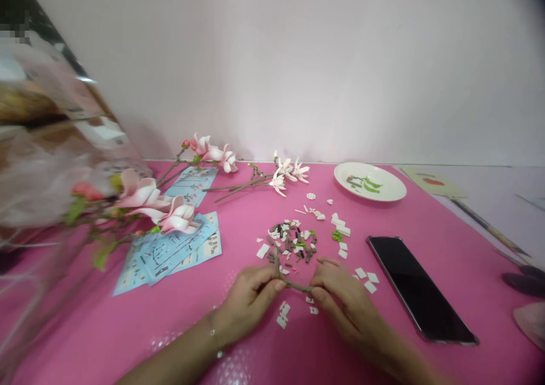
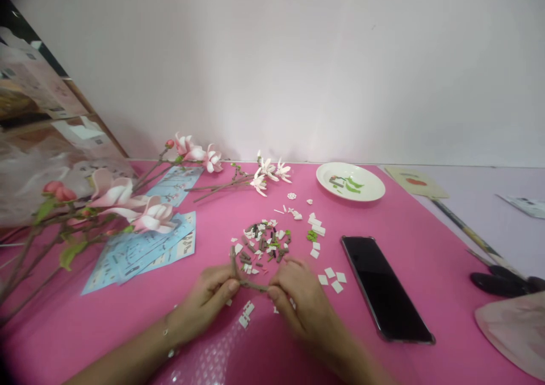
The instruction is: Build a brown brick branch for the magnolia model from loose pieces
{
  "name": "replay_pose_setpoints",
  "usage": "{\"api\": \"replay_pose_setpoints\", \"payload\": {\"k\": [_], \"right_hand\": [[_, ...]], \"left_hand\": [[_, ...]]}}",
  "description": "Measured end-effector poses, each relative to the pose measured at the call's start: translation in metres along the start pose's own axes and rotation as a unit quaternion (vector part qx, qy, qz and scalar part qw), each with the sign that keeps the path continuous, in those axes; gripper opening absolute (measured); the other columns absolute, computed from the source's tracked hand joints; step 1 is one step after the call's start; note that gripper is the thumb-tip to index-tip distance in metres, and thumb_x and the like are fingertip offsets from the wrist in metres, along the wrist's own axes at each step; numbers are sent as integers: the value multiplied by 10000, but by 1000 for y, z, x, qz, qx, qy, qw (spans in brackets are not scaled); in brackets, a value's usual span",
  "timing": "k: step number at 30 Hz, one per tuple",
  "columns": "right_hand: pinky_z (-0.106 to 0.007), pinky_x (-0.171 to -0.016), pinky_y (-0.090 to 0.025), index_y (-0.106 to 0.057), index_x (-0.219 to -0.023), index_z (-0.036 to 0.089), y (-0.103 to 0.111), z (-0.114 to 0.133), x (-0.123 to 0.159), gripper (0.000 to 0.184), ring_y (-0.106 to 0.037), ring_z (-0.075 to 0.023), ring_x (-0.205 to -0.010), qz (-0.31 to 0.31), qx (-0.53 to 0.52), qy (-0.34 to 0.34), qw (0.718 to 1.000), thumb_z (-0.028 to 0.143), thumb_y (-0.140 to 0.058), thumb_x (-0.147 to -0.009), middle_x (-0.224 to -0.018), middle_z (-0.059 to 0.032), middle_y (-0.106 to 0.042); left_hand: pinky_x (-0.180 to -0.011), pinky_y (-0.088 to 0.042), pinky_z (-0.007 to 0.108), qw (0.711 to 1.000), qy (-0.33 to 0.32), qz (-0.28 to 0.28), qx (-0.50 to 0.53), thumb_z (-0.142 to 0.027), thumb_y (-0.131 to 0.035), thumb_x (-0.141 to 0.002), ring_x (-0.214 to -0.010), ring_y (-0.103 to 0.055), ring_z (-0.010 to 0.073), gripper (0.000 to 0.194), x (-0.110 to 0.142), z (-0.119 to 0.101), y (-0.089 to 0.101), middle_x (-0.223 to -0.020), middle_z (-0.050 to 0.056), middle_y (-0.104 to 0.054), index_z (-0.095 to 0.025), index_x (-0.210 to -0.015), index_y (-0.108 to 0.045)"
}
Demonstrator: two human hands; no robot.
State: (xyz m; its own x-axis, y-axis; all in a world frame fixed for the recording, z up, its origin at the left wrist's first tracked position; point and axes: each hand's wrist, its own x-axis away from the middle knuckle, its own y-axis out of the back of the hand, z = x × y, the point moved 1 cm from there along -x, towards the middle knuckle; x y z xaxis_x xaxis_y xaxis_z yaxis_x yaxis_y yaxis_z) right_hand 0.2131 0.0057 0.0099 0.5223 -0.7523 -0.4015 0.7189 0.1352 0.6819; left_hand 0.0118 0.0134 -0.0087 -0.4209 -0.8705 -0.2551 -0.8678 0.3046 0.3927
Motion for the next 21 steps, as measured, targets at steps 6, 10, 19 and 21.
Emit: {"api": "replay_pose_setpoints", "payload": {"k": [6, 10, 19, 21], "right_hand": [[-358, -718, -349, -407, -765, 204, -1, -2, 2, 210, -382, -167, -681, -14, 22, 26, 999, 122, -324, -940, -711, 6, -419], [-347, -684, -349, -389, -773, 207, -3, -1, 3, 200, -380, -174, -685, -16, 35, 36, 999, 112, -312, -931, -724, -1, -418], [-388, -735, -370, -387, -779, 212, -8, -4, 7, 191, -389, -177, -676, -16, 49, 37, 998, 115, -316, -927, -725, 0, -411], [-379, -717, -369, -384, -777, 213, -8, -4, 9, 187, -393, -179, -678, -16, 45, 37, 998, 115, -323, -924, -728, -1, -413]], "left_hand": [[-584, -329, 257, 999, -18, 36, -25, -438, -291, -953, -583, -424, 138, 420, 2, -1, 1, -627, -12, -431, -169, -681, -463], [-580, -335, 255, 999, -18, 40, -13, -456, -299, -950, -581, -441, 141, 425, 4, 0, 0, -628, -6, -456, -167, -697, -481], [-565, -336, 247, 999, -29, 42, 0, -464, -307, -949, -568, -427, 134, 430, 3, -1, 0, -620, -12, -443, -168, -688, -479], [-561, -334, 246, 999, -32, 44, 4, -464, -308, -949, -564, -424, 133, 432, 3, 0, 0, -617, -14, -439, -166, -691, -486]]}}
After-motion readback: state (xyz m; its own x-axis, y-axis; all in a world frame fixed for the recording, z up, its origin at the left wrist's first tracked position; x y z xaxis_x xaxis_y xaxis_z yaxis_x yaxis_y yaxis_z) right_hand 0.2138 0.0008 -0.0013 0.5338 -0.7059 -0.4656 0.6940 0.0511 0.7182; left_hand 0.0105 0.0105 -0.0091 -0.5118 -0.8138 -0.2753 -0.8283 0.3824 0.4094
